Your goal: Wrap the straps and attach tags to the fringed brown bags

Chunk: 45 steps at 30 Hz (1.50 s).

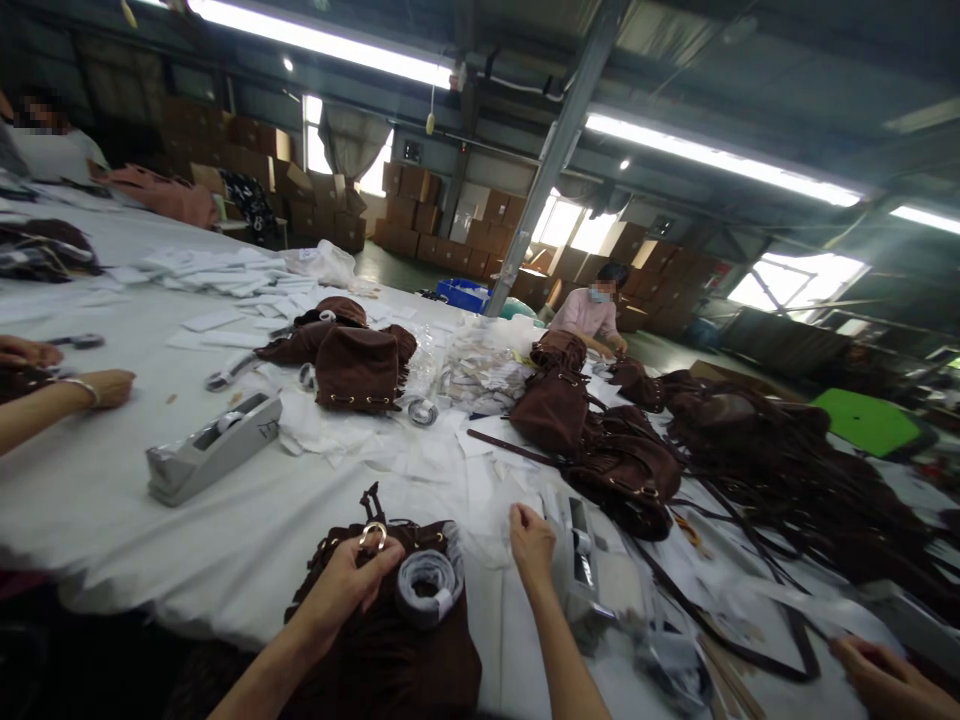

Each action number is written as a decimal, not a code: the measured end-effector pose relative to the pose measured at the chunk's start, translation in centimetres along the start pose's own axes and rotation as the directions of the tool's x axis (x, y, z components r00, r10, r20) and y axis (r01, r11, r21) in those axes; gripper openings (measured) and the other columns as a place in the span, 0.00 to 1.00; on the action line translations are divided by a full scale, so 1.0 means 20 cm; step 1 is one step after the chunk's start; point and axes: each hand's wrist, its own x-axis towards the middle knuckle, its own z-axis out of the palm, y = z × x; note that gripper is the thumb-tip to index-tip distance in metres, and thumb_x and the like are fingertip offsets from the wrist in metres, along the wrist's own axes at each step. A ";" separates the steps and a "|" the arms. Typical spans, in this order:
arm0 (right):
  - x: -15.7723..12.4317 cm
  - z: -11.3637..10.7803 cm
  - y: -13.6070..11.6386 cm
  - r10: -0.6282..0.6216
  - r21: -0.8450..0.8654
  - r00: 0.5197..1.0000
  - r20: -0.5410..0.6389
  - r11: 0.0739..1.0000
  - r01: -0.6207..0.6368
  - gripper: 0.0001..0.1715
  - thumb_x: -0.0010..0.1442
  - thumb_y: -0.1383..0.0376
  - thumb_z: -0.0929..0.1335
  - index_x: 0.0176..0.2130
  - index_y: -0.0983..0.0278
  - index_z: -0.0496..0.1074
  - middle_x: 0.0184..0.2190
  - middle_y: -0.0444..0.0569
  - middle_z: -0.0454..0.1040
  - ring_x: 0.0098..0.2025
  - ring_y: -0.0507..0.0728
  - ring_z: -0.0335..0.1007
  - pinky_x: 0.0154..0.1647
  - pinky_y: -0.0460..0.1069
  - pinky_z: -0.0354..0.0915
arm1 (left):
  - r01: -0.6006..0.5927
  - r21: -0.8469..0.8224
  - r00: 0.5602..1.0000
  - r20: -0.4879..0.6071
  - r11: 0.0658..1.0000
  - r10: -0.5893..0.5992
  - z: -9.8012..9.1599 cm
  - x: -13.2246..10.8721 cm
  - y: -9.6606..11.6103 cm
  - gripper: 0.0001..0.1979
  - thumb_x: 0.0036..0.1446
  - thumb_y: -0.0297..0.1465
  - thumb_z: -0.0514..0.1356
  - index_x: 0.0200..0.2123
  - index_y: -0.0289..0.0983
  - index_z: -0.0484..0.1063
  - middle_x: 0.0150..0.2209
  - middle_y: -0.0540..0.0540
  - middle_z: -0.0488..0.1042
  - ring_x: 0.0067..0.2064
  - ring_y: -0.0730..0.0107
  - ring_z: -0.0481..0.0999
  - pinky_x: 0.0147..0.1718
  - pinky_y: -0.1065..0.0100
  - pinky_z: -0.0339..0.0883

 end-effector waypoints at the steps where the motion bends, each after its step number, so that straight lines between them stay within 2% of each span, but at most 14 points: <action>1: -0.02 -0.01 -0.03 0.018 0.076 1.000 0.019 0.997 -0.019 0.22 0.53 0.50 0.62 0.30 0.65 0.73 0.31 0.55 0.78 0.34 0.60 0.72 0.35 0.50 0.62 | -0.004 -0.005 1.000 -0.008 1.000 0.004 0.00 0.00 0.01 0.22 0.50 0.49 0.61 0.33 0.33 0.71 0.14 0.58 0.57 0.15 0.80 0.54 0.15 0.75 0.47; 6: -0.22 0.00 -0.21 0.010 0.412 0.963 0.269 0.902 -0.124 0.27 0.49 0.44 0.68 0.31 0.65 0.71 0.26 0.51 0.77 0.23 0.53 0.68 0.26 0.46 0.62 | -0.051 -0.064 0.995 -0.091 0.997 0.045 0.01 0.05 0.03 0.25 0.49 0.50 0.61 0.37 0.33 0.73 0.26 0.49 0.72 0.17 0.80 0.59 0.17 0.74 0.50; 9: -0.36 0.03 -0.34 -0.073 0.573 0.891 0.448 0.789 -0.223 0.22 0.50 0.48 0.71 0.29 0.65 0.70 0.19 0.44 0.72 0.19 0.49 0.62 0.23 0.44 0.57 | -0.051 -0.091 0.994 -0.098 0.995 0.042 0.01 0.07 0.05 0.23 0.49 0.49 0.61 0.33 0.32 0.73 0.17 0.54 0.65 0.16 0.81 0.55 0.17 0.74 0.48; 12: -0.45 0.04 -0.46 -0.139 0.582 0.851 0.507 0.783 -0.219 0.21 0.51 0.49 0.71 0.28 0.65 0.70 0.16 0.42 0.69 0.19 0.48 0.60 0.22 0.43 0.54 | -0.001 -0.115 0.998 0.065 0.993 0.009 -0.01 0.06 0.06 0.21 0.48 0.47 0.63 0.27 0.33 0.70 0.11 0.59 0.55 0.15 0.81 0.51 0.17 0.74 0.47; 14: -0.47 0.06 -0.50 -0.167 0.563 0.844 0.509 0.807 -0.180 0.21 0.51 0.49 0.71 0.28 0.65 0.70 0.19 0.43 0.72 0.20 0.49 0.63 0.23 0.44 0.55 | 0.031 -0.105 0.991 0.134 0.994 -0.017 -0.01 0.04 0.06 0.20 0.46 0.46 0.65 0.25 0.34 0.69 0.12 0.58 0.57 0.14 0.82 0.50 0.16 0.74 0.45; 17: -0.50 0.10 -0.52 -0.172 0.508 0.836 0.522 0.850 -0.142 0.25 0.50 0.45 0.70 0.27 0.65 0.71 0.20 0.44 0.72 0.21 0.50 0.64 0.23 0.45 0.57 | 0.030 -0.071 0.998 0.059 0.997 -0.026 -0.01 0.01 0.06 0.18 0.42 0.43 0.68 0.26 0.34 0.69 0.15 0.56 0.62 0.15 0.81 0.53 0.15 0.75 0.45; 22: -0.58 0.14 -0.51 -0.152 0.465 0.727 0.670 0.849 -0.252 0.26 0.46 0.45 0.72 0.29 0.65 0.76 0.19 0.43 0.71 0.22 0.51 0.63 0.23 0.45 0.56 | -0.130 0.087 0.991 -0.011 0.988 0.132 0.00 -0.02 0.08 0.14 0.47 0.39 0.64 0.22 0.34 0.71 0.16 0.54 0.63 0.18 0.79 0.58 0.18 0.74 0.50; 26: -0.63 0.17 -0.50 -0.075 0.512 0.769 0.635 0.786 -0.346 0.22 0.44 0.50 0.75 0.27 0.67 0.76 0.20 0.43 0.71 0.21 0.49 0.61 0.23 0.44 0.56 | -0.201 0.201 0.978 -0.011 0.959 0.207 0.02 -0.03 0.08 0.15 0.51 0.39 0.60 0.20 0.35 0.67 0.17 0.54 0.63 0.21 0.77 0.59 0.20 0.73 0.51; 29: -0.65 0.20 -0.50 -0.056 0.499 0.804 0.592 0.809 -0.311 0.25 0.43 0.48 0.75 0.19 0.67 0.71 0.15 0.42 0.66 0.19 0.47 0.55 0.20 0.44 0.52 | -0.226 0.270 0.969 -0.032 0.936 0.244 0.03 -0.02 0.07 0.18 0.54 0.41 0.57 0.18 0.36 0.63 0.18 0.53 0.61 0.21 0.76 0.58 0.20 0.72 0.50; 32: -0.67 0.23 -0.50 -0.062 0.501 0.813 0.579 0.814 -0.295 0.28 0.47 0.46 0.72 0.17 0.67 0.68 0.13 0.40 0.62 0.17 0.46 0.52 0.18 0.43 0.48 | -0.230 0.303 0.962 -0.070 0.925 0.262 0.04 -0.02 0.06 0.20 0.54 0.43 0.57 0.17 0.37 0.60 0.17 0.53 0.61 0.21 0.75 0.57 0.21 0.72 0.50; 37: -0.70 0.24 -0.51 -0.005 0.575 0.816 0.579 0.712 -0.403 0.24 0.42 0.49 0.76 0.23 0.67 0.71 0.16 0.40 0.63 0.19 0.46 0.53 0.19 0.42 0.50 | -0.153 0.208 0.982 -0.082 0.966 0.173 0.03 0.00 0.04 0.18 0.51 0.45 0.59 0.21 0.37 0.65 0.15 0.55 0.60 0.18 0.76 0.57 0.19 0.73 0.51; 40: -0.70 0.24 -0.50 0.037 0.569 0.802 0.596 0.685 -0.454 0.23 0.41 0.52 0.77 0.27 0.68 0.74 0.18 0.40 0.65 0.19 0.46 0.55 0.19 0.42 0.52 | -0.101 0.182 0.988 -0.096 0.978 0.120 0.02 0.01 0.02 0.17 0.51 0.45 0.59 0.23 0.37 0.67 0.14 0.55 0.60 0.17 0.77 0.56 0.18 0.73 0.49; 43: -0.69 0.24 -0.51 0.076 0.531 0.753 0.654 0.662 -0.528 0.23 0.43 0.52 0.76 0.26 0.69 0.74 0.17 0.41 0.66 0.19 0.46 0.56 0.18 0.41 0.53 | -0.152 0.228 0.977 -0.114 0.962 0.181 0.01 0.02 0.02 0.20 0.53 0.45 0.57 0.18 0.38 0.62 0.15 0.54 0.60 0.19 0.76 0.57 0.19 0.72 0.50; 45: -0.68 0.25 -0.51 0.101 0.524 0.721 0.685 0.619 -0.584 0.23 0.42 0.52 0.77 0.24 0.69 0.73 0.17 0.42 0.67 0.18 0.46 0.57 0.18 0.41 0.55 | -0.182 0.243 0.976 -0.074 0.953 0.206 0.02 0.02 0.02 0.22 0.54 0.46 0.56 0.17 0.38 0.60 0.16 0.54 0.60 0.20 0.75 0.56 0.20 0.72 0.51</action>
